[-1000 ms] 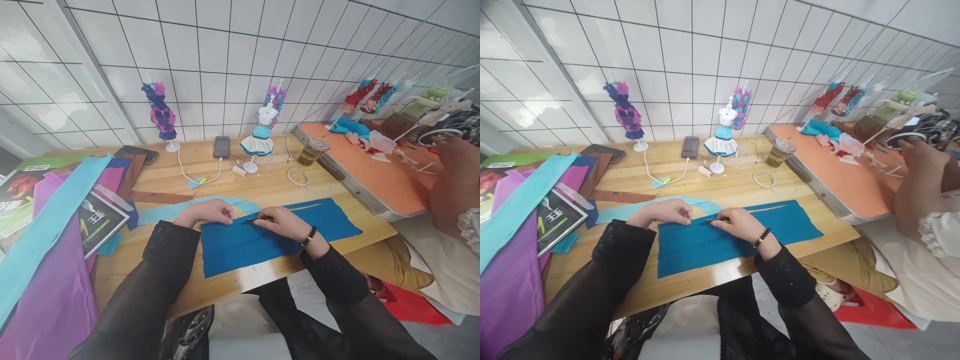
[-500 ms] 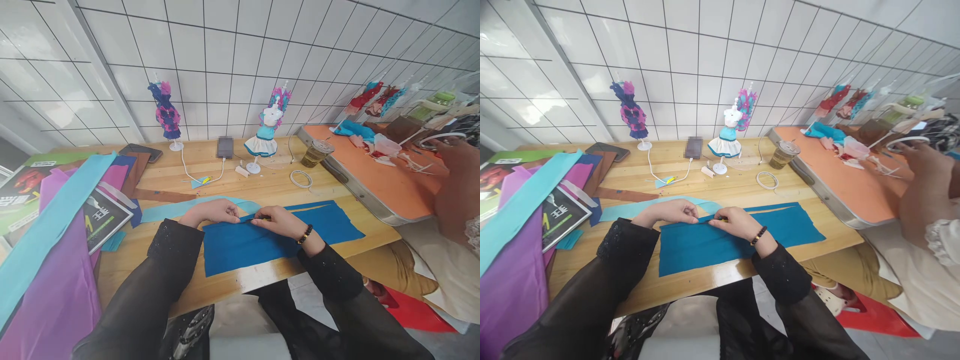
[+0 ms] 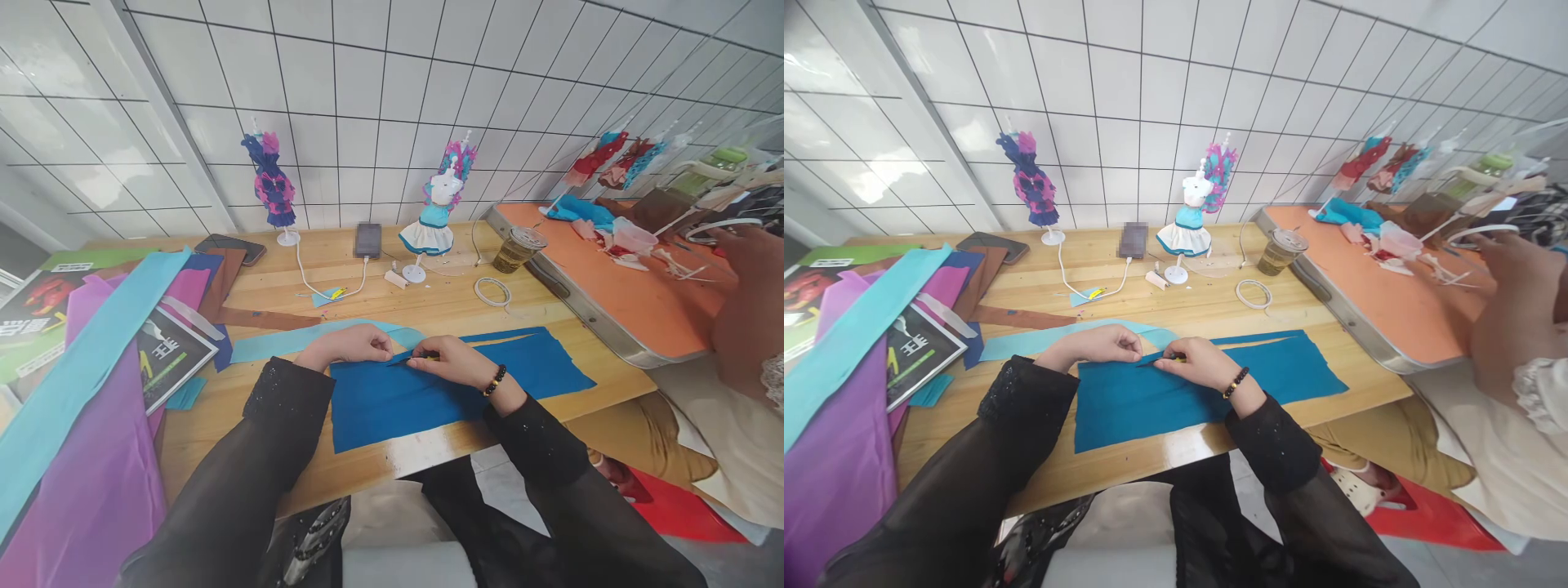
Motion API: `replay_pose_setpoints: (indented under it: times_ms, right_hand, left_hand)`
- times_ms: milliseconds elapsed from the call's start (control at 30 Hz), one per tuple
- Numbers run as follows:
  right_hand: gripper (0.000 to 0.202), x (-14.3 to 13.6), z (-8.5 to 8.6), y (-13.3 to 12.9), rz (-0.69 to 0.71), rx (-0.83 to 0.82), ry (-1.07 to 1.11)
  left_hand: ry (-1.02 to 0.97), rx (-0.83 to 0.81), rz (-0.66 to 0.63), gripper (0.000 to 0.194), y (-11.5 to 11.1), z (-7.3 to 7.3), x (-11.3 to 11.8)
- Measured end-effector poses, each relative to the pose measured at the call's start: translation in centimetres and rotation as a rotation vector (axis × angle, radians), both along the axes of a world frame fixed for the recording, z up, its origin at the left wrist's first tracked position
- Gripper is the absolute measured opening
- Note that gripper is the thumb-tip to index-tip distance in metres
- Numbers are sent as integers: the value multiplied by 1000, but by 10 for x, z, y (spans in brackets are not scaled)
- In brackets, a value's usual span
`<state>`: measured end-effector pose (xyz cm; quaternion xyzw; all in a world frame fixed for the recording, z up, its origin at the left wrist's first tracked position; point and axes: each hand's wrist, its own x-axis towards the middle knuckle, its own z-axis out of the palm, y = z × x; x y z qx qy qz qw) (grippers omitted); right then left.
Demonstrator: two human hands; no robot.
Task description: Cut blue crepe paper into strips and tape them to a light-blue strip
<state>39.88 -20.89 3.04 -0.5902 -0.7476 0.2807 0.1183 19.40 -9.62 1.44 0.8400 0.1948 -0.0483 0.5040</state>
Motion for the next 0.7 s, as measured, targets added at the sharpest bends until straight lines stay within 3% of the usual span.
replay_pose_setpoints:
  times_ms: [700]
  right_hand:
    - [43, -3, -5, -4, -32, 15, 24]
  left_hand:
    - [6, -22, 43, 25, 0, 2, -1]
